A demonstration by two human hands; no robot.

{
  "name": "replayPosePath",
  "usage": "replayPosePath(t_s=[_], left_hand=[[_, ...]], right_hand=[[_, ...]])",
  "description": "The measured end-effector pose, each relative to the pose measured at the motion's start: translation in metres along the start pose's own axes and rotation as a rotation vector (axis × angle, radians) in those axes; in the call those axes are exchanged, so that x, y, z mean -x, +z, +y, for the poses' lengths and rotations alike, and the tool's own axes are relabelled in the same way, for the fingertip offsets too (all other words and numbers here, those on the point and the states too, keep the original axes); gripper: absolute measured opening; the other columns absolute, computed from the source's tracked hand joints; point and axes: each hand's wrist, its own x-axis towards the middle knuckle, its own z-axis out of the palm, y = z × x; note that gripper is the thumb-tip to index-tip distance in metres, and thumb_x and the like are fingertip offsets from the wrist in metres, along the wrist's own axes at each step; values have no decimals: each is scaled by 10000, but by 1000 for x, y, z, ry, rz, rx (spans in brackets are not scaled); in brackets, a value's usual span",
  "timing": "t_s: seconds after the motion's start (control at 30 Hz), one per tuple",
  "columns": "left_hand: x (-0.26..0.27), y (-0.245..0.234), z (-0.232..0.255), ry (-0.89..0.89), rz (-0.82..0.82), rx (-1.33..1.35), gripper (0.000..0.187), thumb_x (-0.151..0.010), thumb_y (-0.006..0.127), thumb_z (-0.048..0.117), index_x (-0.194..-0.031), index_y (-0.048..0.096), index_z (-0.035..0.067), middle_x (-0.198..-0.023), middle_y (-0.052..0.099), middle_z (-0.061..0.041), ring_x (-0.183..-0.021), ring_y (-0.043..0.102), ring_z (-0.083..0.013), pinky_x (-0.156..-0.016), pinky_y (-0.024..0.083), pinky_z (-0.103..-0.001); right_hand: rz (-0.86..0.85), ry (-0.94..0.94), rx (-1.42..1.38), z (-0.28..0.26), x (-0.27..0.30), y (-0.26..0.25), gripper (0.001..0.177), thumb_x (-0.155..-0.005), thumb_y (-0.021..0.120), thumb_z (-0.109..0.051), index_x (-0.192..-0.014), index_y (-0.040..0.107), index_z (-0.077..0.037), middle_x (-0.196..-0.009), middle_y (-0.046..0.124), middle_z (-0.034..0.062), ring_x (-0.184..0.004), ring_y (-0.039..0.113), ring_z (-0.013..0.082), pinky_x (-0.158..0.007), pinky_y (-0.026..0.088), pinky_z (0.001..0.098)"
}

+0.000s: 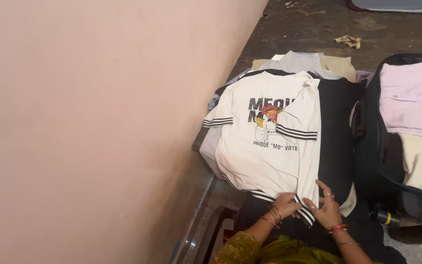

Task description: The person folds a pink long-sleeved shirt and a white t-shirt with black stripes by hand and places them into an open black suitcase.

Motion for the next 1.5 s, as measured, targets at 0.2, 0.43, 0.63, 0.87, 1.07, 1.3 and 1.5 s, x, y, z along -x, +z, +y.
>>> replayPosePath(t_s=[0.2,0.43,0.63,0.87,1.07,1.3,1.5], left_hand=[[18,11,52,209,607,-478,356,-845,697,228,-1156,669,56,-913,705,-58,-786,740,-234,-724,582,-397],[-33,-50,95,286,626,-1020,895,-905,599,599,-1557,365,31,-1645,279,-235,-1535,176,-403,-1223,121,-560],[-35,-64,73,195,478,-1215,1079,-890,350,830,-1635,186,68,-1709,109,-211,-1579,4,-405,-1229,-34,-594],[-21,-65,75,251,471,-1241,1097,-877,408,829,-1626,211,52,-1700,137,-205,-1570,16,-417,-1225,-25,-585],[-14,-75,97,152,412,-1140,935,-912,358,771,-1603,300,144,-1713,202,-142,-1592,88,-329,-1272,14,-529],[-49,-119,108,-11,514,-1240,875,-966,326,724,-1624,223,157,-1697,148,-152,-1575,89,-288,-1245,47,-507],[-72,-183,113,-140,764,-1182,928,-928,408,701,-1619,191,121,-1683,129,-193,-1548,85,-317,-1231,75,-470]], right_hand=[[-194,308,243,-6,-5,-4,942,-839,787,-415,-1588,284,-144,-719,806,180,-594,779,269,-567,599,391],[-266,287,616,-40,-11,-11,980,-813,721,-603,-1561,305,-125,-711,757,124,-563,748,238,-485,617,367],[28,69,639,-61,-44,-22,764,-924,610,-565,-1534,454,-134,-1272,698,146,-1190,688,275,-977,592,411],[-69,-216,740,-64,-108,-6,866,-910,545,-566,-1584,292,-86,-1656,213,215,-1536,180,360,-1207,242,475],[-228,-154,941,-45,-113,9,736,-976,320,-650,-1599,248,-265,-1664,226,84,-1546,176,263,-1248,137,457],[-204,-172,946,-39,-114,10,725,-966,295,-651,-1583,271,-272,-1645,266,72,-1535,190,247,-1239,135,448],[-169,-189,924,-46,-111,7,716,-961,335,-643,-1575,308,-275,-1631,313,78,-1530,227,250,-1247,155,447]])
